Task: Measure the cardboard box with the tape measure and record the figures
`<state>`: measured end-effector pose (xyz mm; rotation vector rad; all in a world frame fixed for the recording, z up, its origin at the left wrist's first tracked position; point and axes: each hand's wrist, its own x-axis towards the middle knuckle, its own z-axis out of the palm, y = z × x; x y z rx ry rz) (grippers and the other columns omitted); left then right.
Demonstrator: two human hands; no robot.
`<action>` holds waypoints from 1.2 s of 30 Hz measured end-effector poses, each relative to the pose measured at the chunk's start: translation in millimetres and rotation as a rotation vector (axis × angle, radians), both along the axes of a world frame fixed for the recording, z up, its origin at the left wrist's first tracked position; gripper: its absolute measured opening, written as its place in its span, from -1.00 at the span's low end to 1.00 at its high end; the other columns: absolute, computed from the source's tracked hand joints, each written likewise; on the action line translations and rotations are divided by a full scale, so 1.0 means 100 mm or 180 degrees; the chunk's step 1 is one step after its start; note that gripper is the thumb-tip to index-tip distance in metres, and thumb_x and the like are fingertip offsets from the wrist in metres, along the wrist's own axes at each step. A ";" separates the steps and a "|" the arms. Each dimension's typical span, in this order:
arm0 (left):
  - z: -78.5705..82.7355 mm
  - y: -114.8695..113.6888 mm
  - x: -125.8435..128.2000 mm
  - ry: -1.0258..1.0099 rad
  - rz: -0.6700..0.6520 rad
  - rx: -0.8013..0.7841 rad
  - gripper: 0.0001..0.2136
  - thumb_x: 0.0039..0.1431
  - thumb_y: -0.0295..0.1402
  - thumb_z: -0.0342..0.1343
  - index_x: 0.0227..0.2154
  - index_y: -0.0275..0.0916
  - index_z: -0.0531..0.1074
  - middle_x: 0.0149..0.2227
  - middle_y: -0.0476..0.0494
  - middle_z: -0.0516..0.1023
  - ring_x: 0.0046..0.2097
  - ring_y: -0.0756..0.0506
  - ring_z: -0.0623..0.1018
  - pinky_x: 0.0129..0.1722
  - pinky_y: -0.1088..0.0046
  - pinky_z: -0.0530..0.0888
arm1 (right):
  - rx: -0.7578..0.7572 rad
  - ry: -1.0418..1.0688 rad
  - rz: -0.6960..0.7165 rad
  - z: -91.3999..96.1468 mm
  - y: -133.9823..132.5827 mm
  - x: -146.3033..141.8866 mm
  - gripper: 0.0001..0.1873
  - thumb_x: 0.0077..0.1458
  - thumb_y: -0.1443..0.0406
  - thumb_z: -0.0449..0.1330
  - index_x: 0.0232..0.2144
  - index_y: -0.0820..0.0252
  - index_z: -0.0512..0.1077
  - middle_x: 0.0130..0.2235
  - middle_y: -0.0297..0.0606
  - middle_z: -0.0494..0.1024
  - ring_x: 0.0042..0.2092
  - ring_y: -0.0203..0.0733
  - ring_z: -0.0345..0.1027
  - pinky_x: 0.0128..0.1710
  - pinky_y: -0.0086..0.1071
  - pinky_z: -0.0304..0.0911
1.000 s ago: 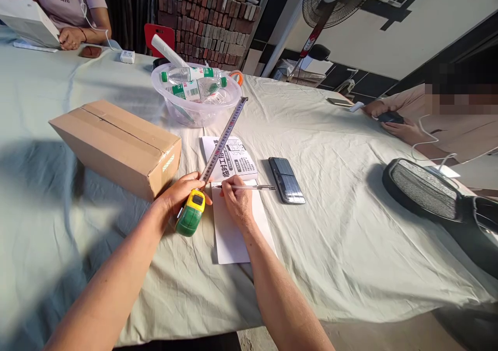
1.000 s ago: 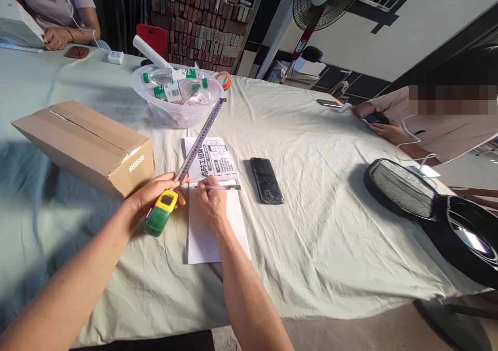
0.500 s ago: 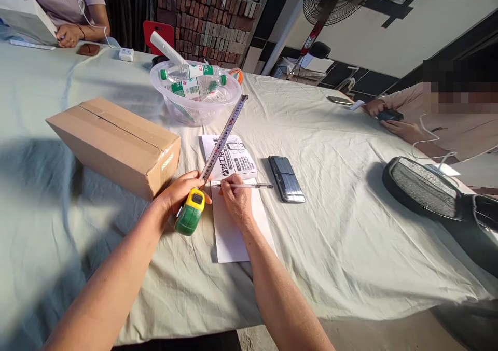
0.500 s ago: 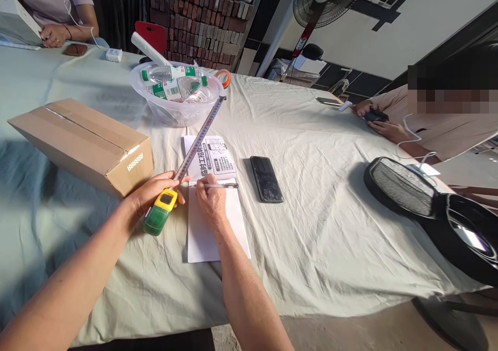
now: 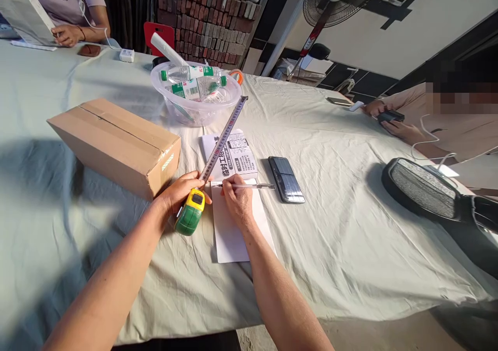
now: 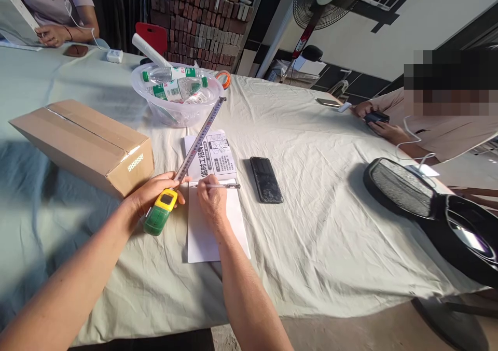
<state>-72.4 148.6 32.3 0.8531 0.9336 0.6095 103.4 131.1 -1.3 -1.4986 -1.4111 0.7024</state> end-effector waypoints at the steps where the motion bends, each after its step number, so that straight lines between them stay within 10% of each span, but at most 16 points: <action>1: 0.00 0.00 0.00 -0.0012 -0.0002 0.0005 -0.63 0.20 -0.37 0.00 0.06 -0.31 0.42 -0.54 -0.19 0.58 -0.47 -0.08 0.57 -0.51 0.52 0.38 | 0.0006 -0.0011 0.0012 0.00 0.00 0.00 -0.80 0.11 0.22 0.04 -0.55 0.08 0.24 -0.60 -0.44 0.36 -0.54 -0.27 0.18 -0.50 -0.40 0.08; 26: -0.02 0.00 0.03 -0.0202 0.0112 -0.0010 -0.73 0.11 -0.43 0.08 -0.11 -0.24 0.46 -0.19 -0.23 0.65 -0.42 -0.07 0.62 -0.59 0.54 0.38 | 0.0022 -0.0059 -0.0094 -0.03 0.01 0.01 -0.81 0.09 0.21 0.03 -0.54 0.07 0.23 -0.61 -0.43 0.38 -0.52 -0.23 0.24 -0.46 -0.38 0.15; 36: -0.02 0.00 0.03 -0.0152 0.0094 -0.0032 -0.76 0.12 -0.43 0.05 -0.14 -0.24 0.46 -0.37 -0.19 0.64 -0.48 -0.06 0.58 -0.60 0.54 0.33 | 0.0022 -0.0141 -0.0072 -0.01 0.00 0.01 -0.83 0.07 0.24 0.01 -0.55 0.06 0.22 -0.61 -0.43 0.38 -0.53 -0.23 0.23 -0.46 -0.37 0.14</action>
